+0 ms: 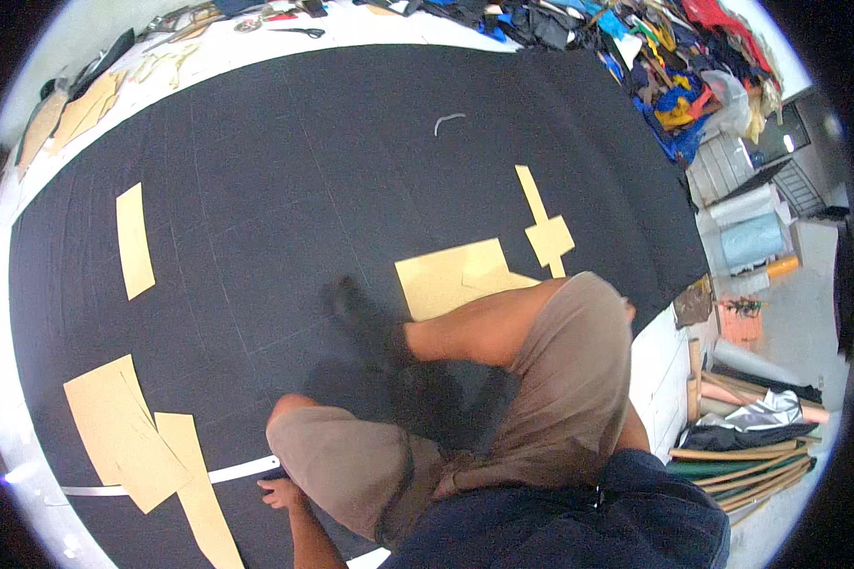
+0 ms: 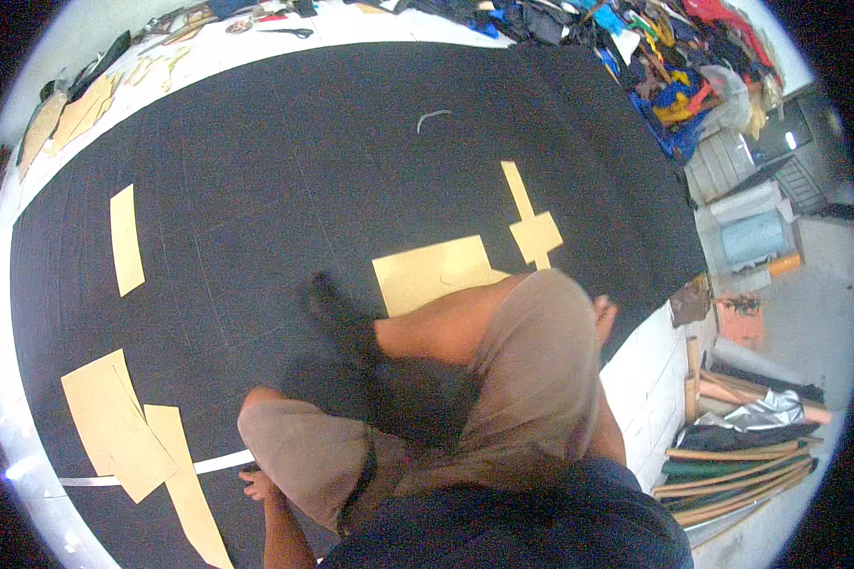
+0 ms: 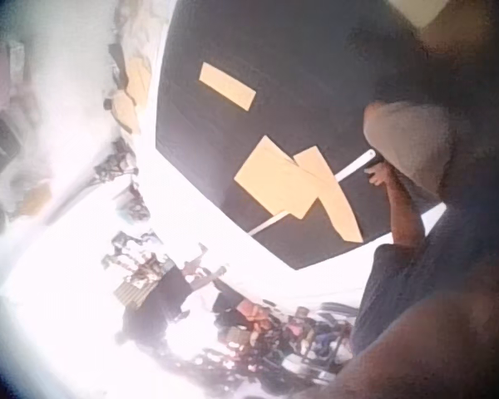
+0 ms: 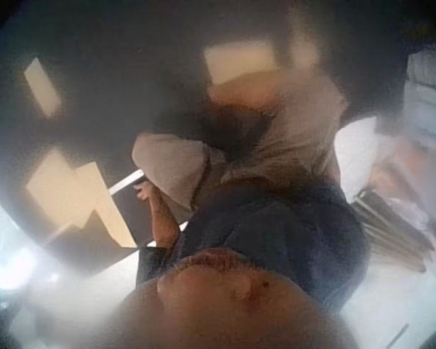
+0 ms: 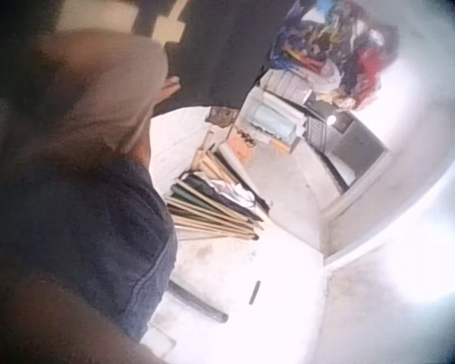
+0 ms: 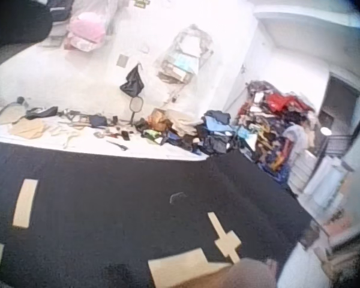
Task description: The person sits on the floor and uses a pencil to trace the outlines of several cardboard templates onto a large black fabric. The person handles multiple templates of different shapes, positioning them on the fabric and drawing around their edges before moving them aside.
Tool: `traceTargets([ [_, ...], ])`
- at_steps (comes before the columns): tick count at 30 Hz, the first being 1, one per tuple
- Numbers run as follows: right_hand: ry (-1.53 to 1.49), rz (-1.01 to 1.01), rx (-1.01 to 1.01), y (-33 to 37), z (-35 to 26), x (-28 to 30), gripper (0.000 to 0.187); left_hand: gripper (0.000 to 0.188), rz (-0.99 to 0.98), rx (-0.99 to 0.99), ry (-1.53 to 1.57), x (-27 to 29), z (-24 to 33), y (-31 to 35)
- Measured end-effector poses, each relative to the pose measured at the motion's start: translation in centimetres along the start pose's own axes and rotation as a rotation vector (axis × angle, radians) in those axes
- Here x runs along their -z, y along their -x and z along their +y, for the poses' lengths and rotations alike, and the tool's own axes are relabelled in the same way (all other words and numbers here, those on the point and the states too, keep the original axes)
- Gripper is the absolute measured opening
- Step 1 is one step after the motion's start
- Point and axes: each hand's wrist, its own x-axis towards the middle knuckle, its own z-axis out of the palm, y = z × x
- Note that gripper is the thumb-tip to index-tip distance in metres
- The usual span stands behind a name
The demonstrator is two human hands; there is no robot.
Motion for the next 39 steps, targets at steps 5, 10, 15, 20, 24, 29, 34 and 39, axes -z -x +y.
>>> traceTargets([
  [5, 0.056, 0.007, 0.077, -5.4, -8.7, 6.5, 0.043, 0.083, -0.085, -0.113, -0.117, 1.4, 1.7, 3.4],
  [10, 0.153, -0.322, 0.085, -8.9, -15.2, 6.3, 0.035, 0.111, -0.135, -0.117, -0.086, 2.7, 1.4, 2.5],
  [15, 0.469, -0.533, 0.568, -11.0, -9.8, 4.7, 0.029, 0.118, -0.163, -0.147, -0.150, 3.4, 2.0, 3.6],
  [20, 0.881, -1.047, 0.412, -10.7, -1.1, 1.0, 0.029, 0.125, -0.216, -0.209, -0.195, 7.1, 3.4, 5.2],
  [24, 1.008, -1.429, 0.584, -10.8, 5.3, -3.9, 0.036, 0.131, -0.197, -0.223, -0.112, 9.7, 4.7, 8.5],
  [29, 0.565, -1.525, 0.892, -5.3, 8.4, -9.3, 0.044, 0.109, 0.080, -0.595, -0.174, 12.5, 3.7, 15.6],
  [34, 0.563, -1.501, 1.277, -3.3, 10.3, -8.5, 0.041, 0.080, -0.065, -0.834, -0.091, 16.2, -1.3, 28.0],
  [39, 0.301, -1.413, 1.350, -1.2, 14.8, -9.3, 0.037, 0.078, -0.348, -0.622, -0.270, 14.4, -10.7, 37.4],
])
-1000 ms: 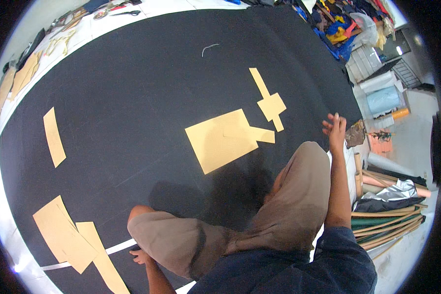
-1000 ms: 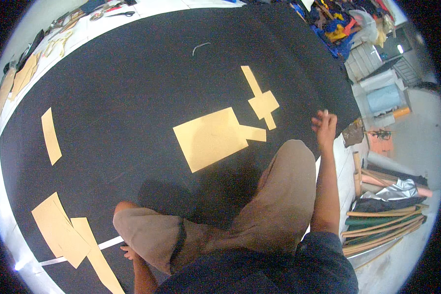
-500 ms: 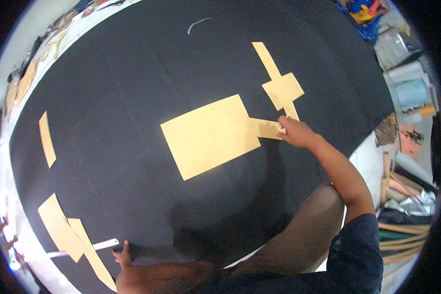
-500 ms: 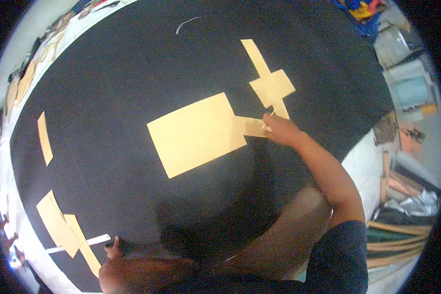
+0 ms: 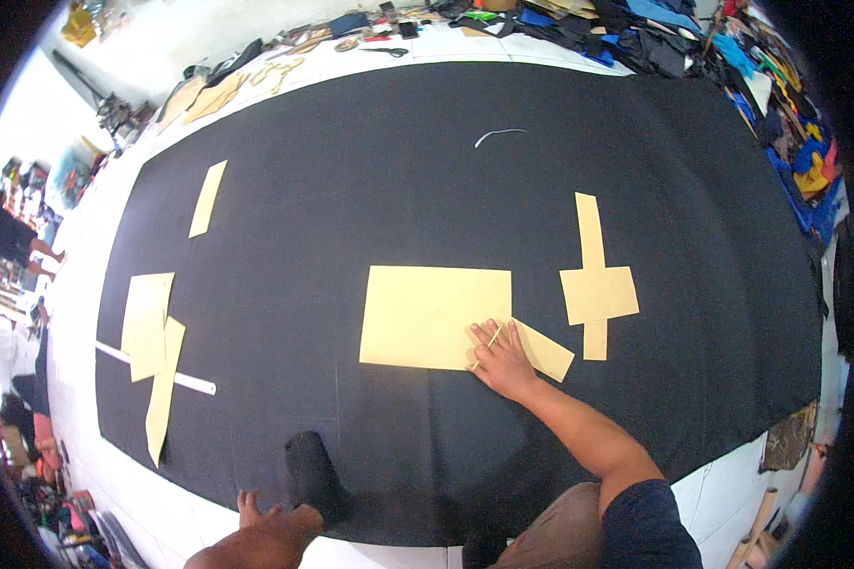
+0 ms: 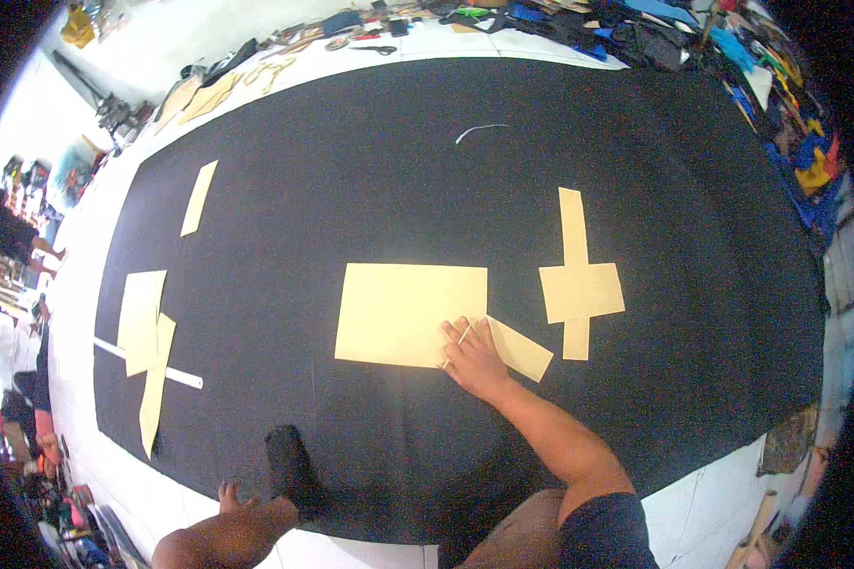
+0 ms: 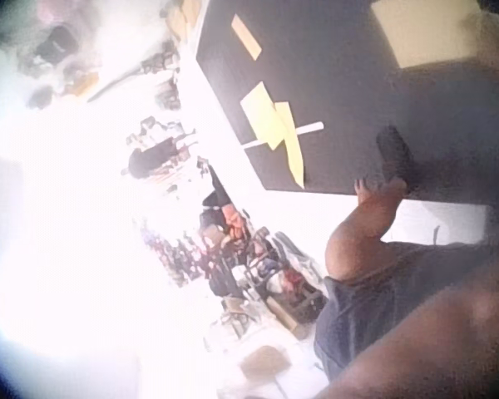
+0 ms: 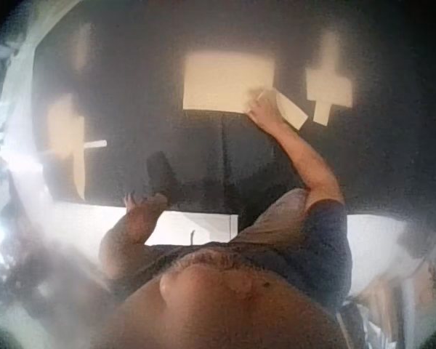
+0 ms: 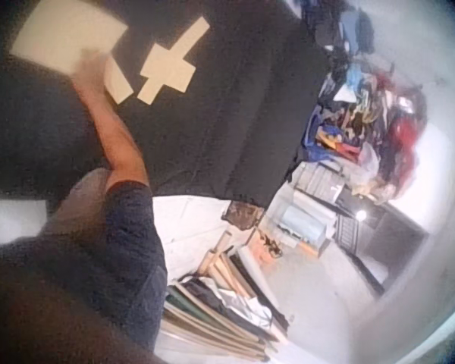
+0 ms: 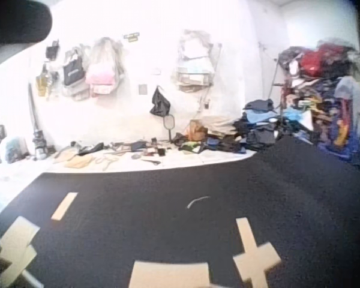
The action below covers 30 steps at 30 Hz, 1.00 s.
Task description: The person sits on the floor and uses a pencil to trace the outlines of several cardboard templates onto a large black fabric. The person handles multiple templates of different shapes, positioning them on the fabric and drawing around their edges before moving them aside.
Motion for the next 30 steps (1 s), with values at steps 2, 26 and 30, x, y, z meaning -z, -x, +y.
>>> traceTargets([
  [2, -0.006, 0.034, -0.012, -0.2, -0.6, -1.7, 0.037, 0.078, -0.071, 0.064, -0.011, -1.8, -0.4, 2.8],
  [26, -0.135, -0.080, -0.287, -1.4, -2.1, -0.9, 0.058, 0.066, 0.014, -0.209, -0.097, 5.6, -3.6, 3.2],
  [30, -0.113, 0.024, -0.311, 1.2, -2.9, -2.2, 0.065, 0.062, -0.093, -0.403, -0.183, 4.3, 3.7, -2.6],
])
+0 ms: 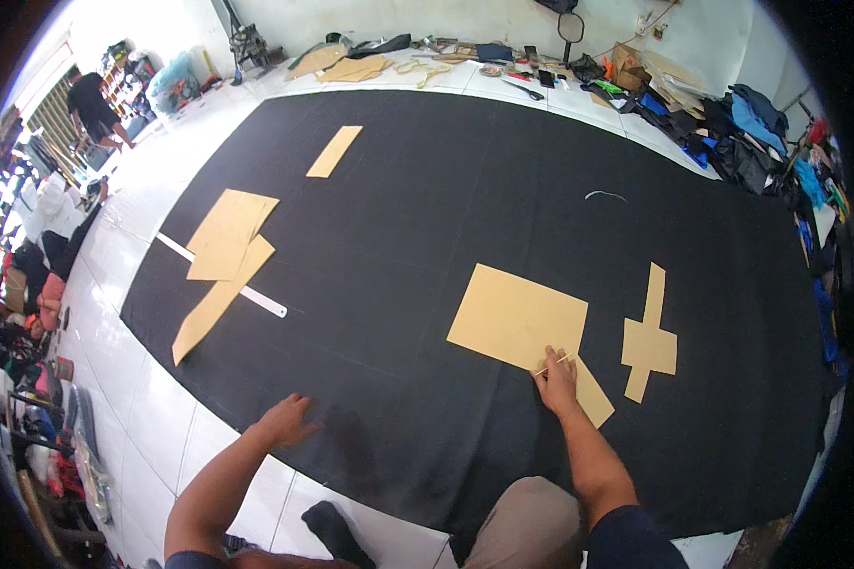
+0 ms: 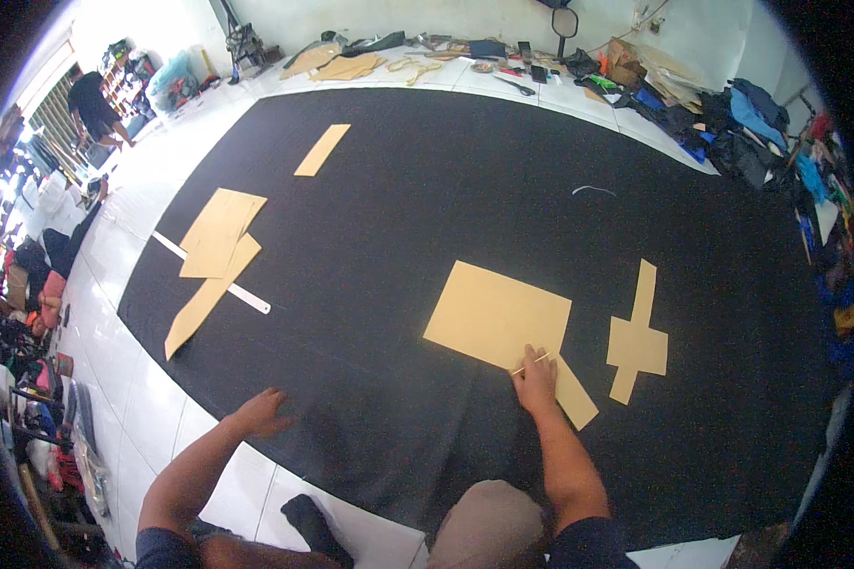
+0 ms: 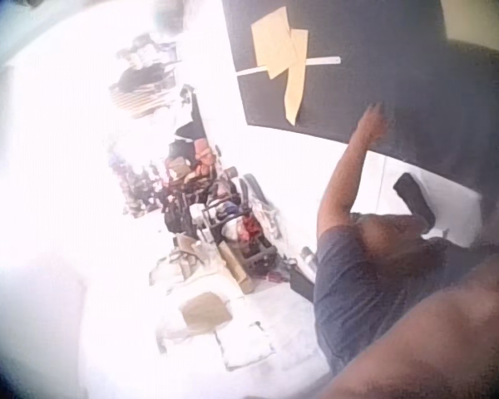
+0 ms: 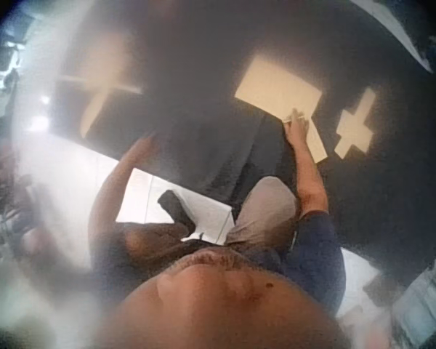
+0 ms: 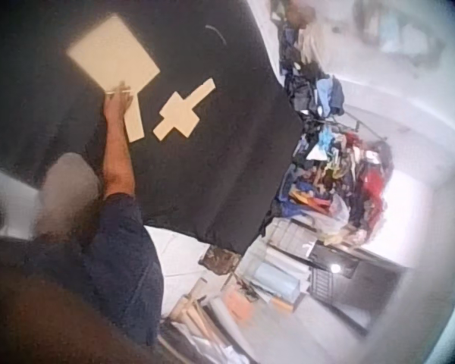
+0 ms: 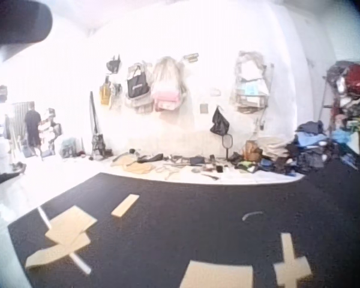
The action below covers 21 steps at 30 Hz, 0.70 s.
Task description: The person sits on the floor and uses a pencil to trace the outlines of several cardboard templates onto a large black fabric. The person handles multiple templates of different shapes, positioning them on the fabric and drawing around their edges before moving them aside.
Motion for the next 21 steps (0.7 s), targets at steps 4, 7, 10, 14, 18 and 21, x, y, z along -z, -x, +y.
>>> traceTargets([
  [4, -0.019, 0.104, 0.018, 3.2, -1.3, -1.9, 0.063, 0.061, -0.074, -0.166, -0.094, -0.6, 2.3, -4.5],
  [7, -0.020, 0.120, 0.094, 5.0, -5.4, -1.1, 0.047, 0.062, -0.084, -0.210, -0.157, -2.4, 0.2, -6.0],
  [10, 0.104, 0.181, 0.205, 5.6, -5.8, 0.3, 0.037, 0.068, 0.009, -0.240, -0.193, -3.0, 1.3, -7.9],
  [14, -0.062, -0.003, 0.058, 6.7, -2.0, 2.5, 0.038, 0.086, 0.123, -0.179, -0.128, -4.2, 1.5, -8.4],
  [18, 0.127, 0.057, -0.080, 12.6, 0.0, 4.3, 0.035, 0.101, 0.061, -0.063, -0.148, -4.5, -0.5, -6.2],
  [21, 0.197, 0.067, -0.213, 15.0, 2.5, 5.1, 0.027, 0.111, 0.026, -0.068, -0.154, -6.4, -0.8, -4.5],
])
